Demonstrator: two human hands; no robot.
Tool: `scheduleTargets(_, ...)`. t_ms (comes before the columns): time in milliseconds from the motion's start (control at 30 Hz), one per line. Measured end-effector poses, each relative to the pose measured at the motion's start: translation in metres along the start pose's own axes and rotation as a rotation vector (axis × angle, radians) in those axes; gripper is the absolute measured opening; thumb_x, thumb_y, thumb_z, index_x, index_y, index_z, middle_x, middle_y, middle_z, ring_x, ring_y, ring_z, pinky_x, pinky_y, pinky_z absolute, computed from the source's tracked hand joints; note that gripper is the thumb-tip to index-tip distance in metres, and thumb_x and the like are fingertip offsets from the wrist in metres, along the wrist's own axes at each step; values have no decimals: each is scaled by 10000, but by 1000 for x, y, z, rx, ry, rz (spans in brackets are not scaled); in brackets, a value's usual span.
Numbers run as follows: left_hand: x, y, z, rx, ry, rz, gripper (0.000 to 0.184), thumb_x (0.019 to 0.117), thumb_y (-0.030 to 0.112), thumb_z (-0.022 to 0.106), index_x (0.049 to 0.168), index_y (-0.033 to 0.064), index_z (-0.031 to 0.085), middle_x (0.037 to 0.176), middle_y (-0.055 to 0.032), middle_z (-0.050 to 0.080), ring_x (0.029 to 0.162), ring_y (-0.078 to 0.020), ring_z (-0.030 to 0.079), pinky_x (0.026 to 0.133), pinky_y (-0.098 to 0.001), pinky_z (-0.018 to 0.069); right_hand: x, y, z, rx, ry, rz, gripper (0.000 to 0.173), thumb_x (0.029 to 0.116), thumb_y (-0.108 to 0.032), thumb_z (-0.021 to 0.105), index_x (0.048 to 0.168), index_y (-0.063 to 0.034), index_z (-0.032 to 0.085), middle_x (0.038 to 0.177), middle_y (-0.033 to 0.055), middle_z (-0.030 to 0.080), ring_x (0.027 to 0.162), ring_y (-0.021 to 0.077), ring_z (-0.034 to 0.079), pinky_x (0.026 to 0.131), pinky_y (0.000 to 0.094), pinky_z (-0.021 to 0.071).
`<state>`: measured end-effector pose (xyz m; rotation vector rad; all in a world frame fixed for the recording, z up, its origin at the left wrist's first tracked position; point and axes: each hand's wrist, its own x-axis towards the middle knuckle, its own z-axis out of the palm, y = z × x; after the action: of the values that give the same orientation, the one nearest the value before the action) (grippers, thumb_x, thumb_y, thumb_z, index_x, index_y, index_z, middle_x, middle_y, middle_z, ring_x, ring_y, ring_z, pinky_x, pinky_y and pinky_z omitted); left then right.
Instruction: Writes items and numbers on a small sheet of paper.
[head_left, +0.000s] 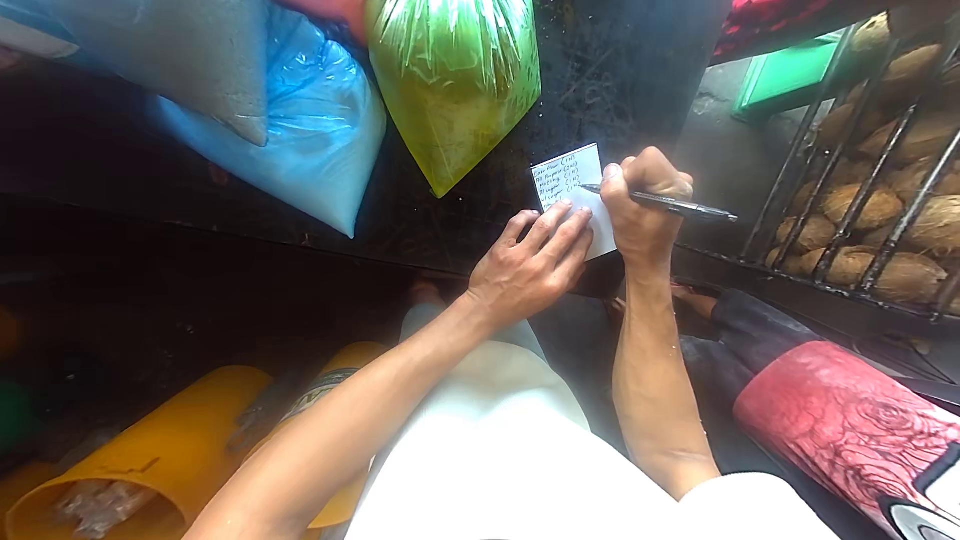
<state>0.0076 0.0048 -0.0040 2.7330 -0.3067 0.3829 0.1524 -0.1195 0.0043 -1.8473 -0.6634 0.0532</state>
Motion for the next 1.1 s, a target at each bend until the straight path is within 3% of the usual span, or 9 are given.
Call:
scheduleTargets(367,0,1,1,16,9,-2,390,1038,349,530,1333,140,675,1479,-70,574,1406,-263,479,1133,-453,375,-1,1,1,52,43,7,292,925,-17,625,678,-110,501,599,-47,477,535,13,462,489,176,363)
scheduleTargets(467,-2,0,1,10,15,17,381,1033,345,543,1339,158,671,1495,-72,555,1405,-273,469,1118,-450,377,-2,3,1,141,82,18,227,936,-34,618,740,-117,540,641,-55,519,555,24,505,500,192,417)
scheduleTargets(633,-8,-4,-2,-52,27,114,292,1038,206,549,1284,182,705,1355,-42,652,1283,-235,565,1072,-440,410,-16,-15,-11,67,25,67,165,986,-178,672,874,-109,572,681,-45,533,533,6,507,460,139,422)
scheduleTargets(767,-7,-3,-1,-32,18,97,327,1044,226,533,1331,160,676,1436,-53,610,1372,-247,511,1099,-434,395,-6,-9,-11,112,-86,17,98,924,-50,685,899,-70,592,742,-48,598,644,-4,572,571,152,487)
scheduleTargets(967,-5,-1,1,-5,-3,60,368,1046,286,526,1356,140,659,1457,-67,596,1398,-256,498,1145,-441,385,-10,-2,-3,101,-85,-29,213,917,-12,654,725,-57,572,656,-18,555,603,9,532,537,154,426)
scheduleTargets(1100,-4,-1,2,-2,8,58,362,1045,285,532,1349,138,664,1446,-65,605,1386,-253,507,1128,-430,395,-11,-1,-2,58,-40,-48,255,920,-27,653,690,-68,551,624,-24,540,574,2,511,513,156,398)
